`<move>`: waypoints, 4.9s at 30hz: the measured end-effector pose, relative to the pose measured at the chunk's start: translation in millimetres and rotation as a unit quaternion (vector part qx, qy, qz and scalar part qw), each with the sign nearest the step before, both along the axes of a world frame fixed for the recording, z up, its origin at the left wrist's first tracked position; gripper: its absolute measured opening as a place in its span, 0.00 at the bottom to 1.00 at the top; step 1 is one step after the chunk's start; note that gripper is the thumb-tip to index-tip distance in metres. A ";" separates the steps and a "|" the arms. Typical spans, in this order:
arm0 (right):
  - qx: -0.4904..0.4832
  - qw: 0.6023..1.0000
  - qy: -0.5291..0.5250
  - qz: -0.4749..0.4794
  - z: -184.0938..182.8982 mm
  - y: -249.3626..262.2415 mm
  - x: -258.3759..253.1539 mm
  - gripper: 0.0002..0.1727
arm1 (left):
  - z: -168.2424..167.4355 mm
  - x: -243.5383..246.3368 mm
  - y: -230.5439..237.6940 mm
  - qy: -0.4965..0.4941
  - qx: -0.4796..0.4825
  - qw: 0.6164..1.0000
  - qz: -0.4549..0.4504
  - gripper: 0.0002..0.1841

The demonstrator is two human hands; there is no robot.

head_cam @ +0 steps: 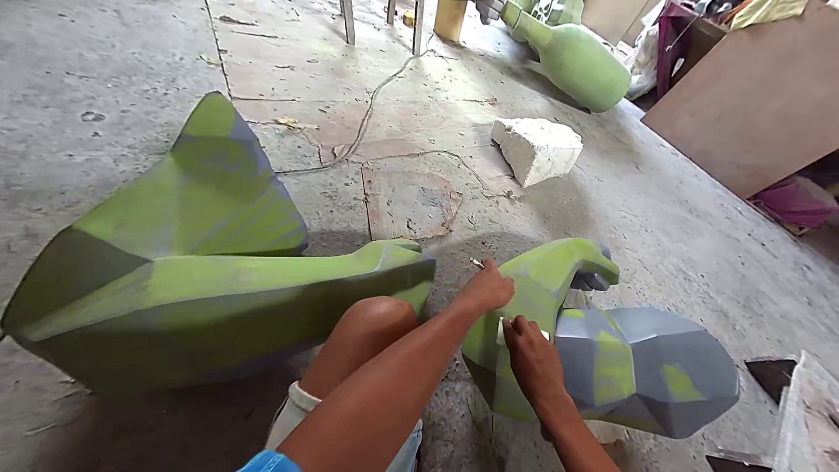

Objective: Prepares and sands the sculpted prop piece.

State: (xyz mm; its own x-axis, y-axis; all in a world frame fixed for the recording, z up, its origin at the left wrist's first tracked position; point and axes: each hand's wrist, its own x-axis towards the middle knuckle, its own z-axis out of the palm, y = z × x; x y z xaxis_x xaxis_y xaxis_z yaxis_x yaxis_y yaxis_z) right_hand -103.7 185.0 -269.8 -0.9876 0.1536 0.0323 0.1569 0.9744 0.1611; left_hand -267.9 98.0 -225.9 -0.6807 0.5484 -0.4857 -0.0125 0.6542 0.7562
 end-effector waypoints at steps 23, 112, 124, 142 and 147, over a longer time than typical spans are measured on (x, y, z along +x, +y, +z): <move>-0.049 0.997 0.039 0.045 -13.9 -14.5 54.3 0.22 | -11.8 -2.7 27.4 -0.024 -0.028 0.999 -0.034 0.36; 0.040 0.995 -0.059 -0.064 -13.5 -85.2 53.2 0.15 | 0.4 -25.5 8.5 -0.062 0.019 0.998 -0.024 0.38; -0.071 0.990 0.004 0.120 27.6 2.5 8.3 0.16 | -0.1 -25.7 5.6 -0.065 0.034 0.997 -0.025 0.37; -0.020 0.988 0.001 0.154 26.2 39.4 2.7 0.21 | -7.0 -26.2 6.7 -0.058 0.019 0.997 -0.038 0.38; -0.029 0.996 -0.030 0.079 18.5 35.3 -26.4 0.16 | -8.4 -23.3 11.7 -0.059 0.013 0.997 -0.044 0.38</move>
State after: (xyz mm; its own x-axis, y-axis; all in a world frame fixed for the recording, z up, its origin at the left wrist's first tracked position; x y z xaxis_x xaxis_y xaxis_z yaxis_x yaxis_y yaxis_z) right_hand -130.1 220.3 -251.3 -0.9995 -0.0047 -0.0326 -0.0082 0.9941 0.1081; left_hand -291.3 109.7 -234.3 -0.5674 0.6171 -0.5452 -0.0454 0.6376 0.7690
